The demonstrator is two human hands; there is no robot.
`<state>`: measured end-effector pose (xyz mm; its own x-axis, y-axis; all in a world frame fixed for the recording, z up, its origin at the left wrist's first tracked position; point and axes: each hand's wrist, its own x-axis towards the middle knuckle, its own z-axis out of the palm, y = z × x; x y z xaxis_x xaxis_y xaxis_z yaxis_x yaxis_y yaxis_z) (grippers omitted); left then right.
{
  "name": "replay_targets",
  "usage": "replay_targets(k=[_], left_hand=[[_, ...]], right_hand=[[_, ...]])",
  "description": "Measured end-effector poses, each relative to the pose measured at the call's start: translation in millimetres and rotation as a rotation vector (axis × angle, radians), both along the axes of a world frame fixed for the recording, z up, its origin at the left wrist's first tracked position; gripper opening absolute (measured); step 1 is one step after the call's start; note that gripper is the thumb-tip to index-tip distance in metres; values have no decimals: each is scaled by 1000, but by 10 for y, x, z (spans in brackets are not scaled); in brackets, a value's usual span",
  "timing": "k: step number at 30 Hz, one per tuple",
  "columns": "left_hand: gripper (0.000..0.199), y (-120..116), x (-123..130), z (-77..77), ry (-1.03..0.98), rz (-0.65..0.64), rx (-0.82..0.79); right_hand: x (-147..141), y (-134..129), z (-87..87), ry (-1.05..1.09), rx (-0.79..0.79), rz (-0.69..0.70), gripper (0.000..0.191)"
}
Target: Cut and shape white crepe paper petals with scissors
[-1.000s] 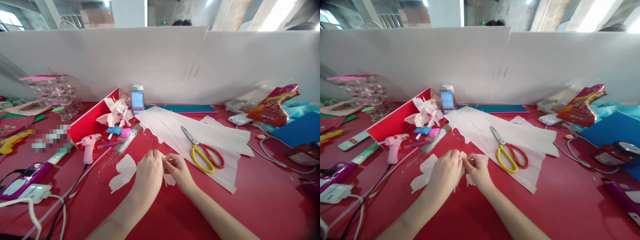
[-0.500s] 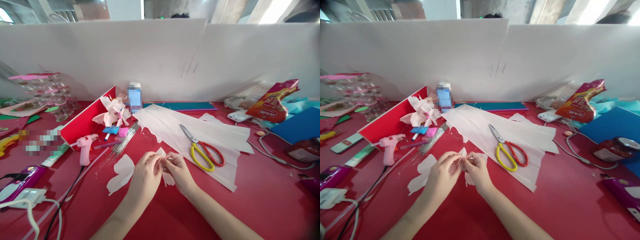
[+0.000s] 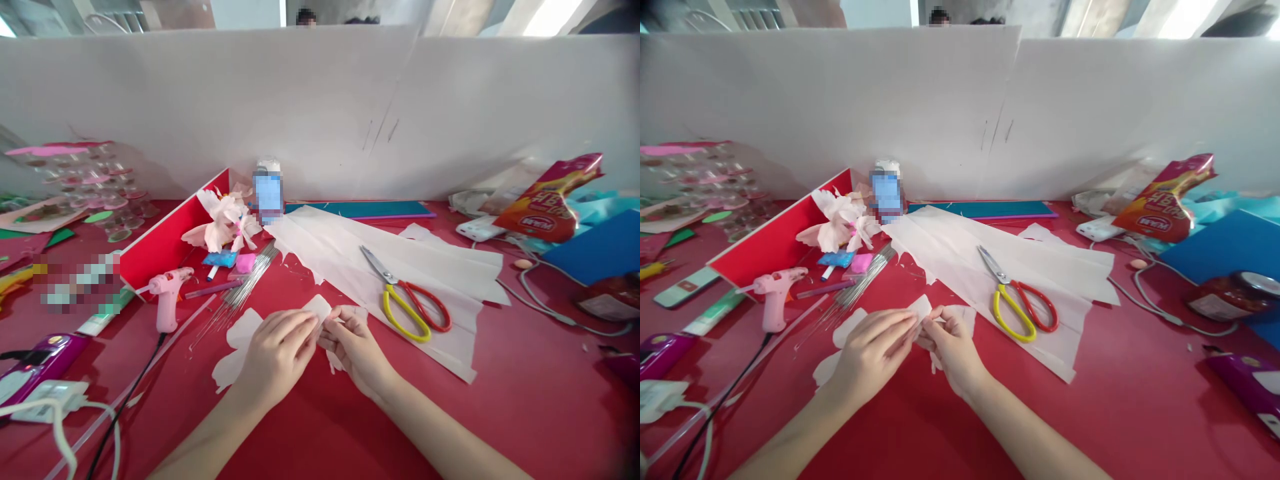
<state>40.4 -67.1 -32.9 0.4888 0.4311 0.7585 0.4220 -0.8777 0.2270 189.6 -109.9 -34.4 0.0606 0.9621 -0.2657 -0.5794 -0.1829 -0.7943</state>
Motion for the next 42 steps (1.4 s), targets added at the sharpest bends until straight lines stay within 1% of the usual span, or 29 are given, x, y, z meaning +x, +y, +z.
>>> replay_targets(k=[3,7,9,12,17,24,28,31,34,37,38,40,42], left_hand=[[23,18,-25,-9,9,-26,73],[22,-11,-41,0,91,2,274],[22,-38,-36,15,146,22,317],[21,-75,-23,38,193,41,320],[20,-100,2,45,213,66,329],[21,-129,66,57,242,102,313],[23,-139,75,67,274,108,318],[22,-144,80,51,257,107,304],[17,-150,86,59,214,90,229],[19,-133,67,92,155,30,35],[19,-117,52,99,124,16,-54],[20,-72,9,92,51,42,-276],[30,-21,-41,63,-58,93,-541]], right_hand=[[-7,2,-16,8,-16,-11,39],[-21,3,-39,-15,-41,3,43],[-32,2,-42,-36,-46,7,45],[-45,-2,-45,-61,-45,3,44],[-46,-5,-64,-79,-48,-6,39],[-55,-16,-75,-97,-66,-34,38],[-52,-11,-58,-74,-77,-42,40],[-41,-3,-55,-44,-77,-37,41],[-29,3,-74,-46,-78,-38,41],[-18,10,-88,-48,-83,-46,42],[-14,12,-86,-48,-81,-51,44],[-4,14,-67,-51,-71,-61,46],[8,10,-37,-58,-59,-65,46]])
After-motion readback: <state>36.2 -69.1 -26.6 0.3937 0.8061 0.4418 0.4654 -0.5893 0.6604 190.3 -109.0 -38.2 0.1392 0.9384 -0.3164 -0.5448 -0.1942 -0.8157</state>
